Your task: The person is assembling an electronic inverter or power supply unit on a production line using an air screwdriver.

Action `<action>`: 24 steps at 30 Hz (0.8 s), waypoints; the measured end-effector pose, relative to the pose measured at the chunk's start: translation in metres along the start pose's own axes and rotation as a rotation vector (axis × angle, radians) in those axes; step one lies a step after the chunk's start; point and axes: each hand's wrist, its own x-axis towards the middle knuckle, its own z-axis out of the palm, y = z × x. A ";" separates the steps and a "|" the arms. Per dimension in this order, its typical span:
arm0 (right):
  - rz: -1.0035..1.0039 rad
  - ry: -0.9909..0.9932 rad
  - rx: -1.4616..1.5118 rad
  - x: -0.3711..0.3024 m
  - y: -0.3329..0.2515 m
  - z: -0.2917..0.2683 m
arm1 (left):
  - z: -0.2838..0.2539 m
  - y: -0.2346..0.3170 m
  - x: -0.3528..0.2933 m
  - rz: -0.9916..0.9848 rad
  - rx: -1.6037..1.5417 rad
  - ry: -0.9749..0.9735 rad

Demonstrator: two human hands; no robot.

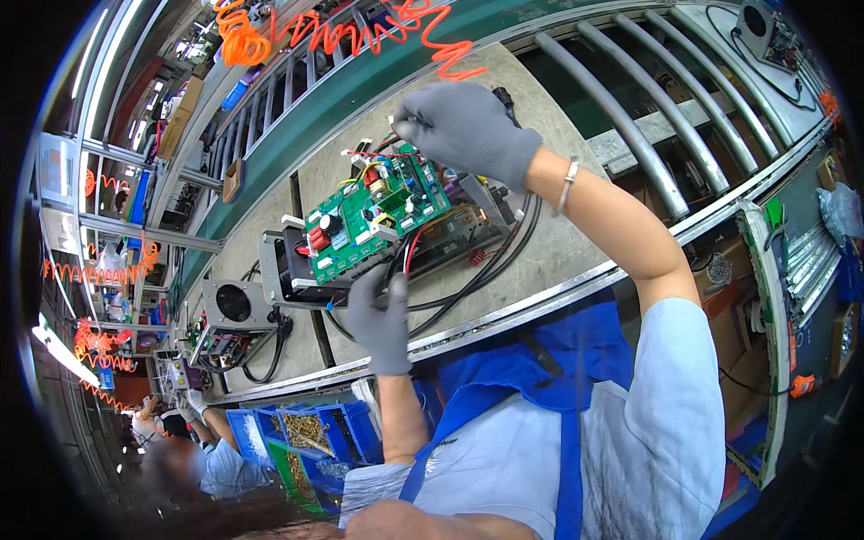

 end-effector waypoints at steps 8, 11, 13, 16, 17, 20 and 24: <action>0.165 0.075 0.140 0.005 0.010 0.022 | 0.024 0.002 0.008 -0.261 -0.354 -0.204; 0.089 0.089 0.089 0.004 0.012 0.022 | 0.028 0.002 0.013 -0.400 -0.508 -0.293; 0.081 0.082 0.118 0.005 0.012 0.022 | 0.032 0.007 0.013 -0.473 -0.575 -0.336; 0.058 0.060 0.140 0.005 0.011 0.021 | 0.033 0.020 0.007 -0.315 -0.529 -0.203; 0.050 0.047 0.127 0.005 0.012 0.020 | 0.032 0.023 0.006 -0.431 -0.635 -0.214; 0.044 0.029 0.117 0.003 0.013 0.020 | 0.032 0.028 0.007 -0.627 -0.764 -0.269; 0.134 -0.020 0.208 0.002 0.016 0.021 | 0.041 0.026 0.012 -0.779 -0.912 -0.279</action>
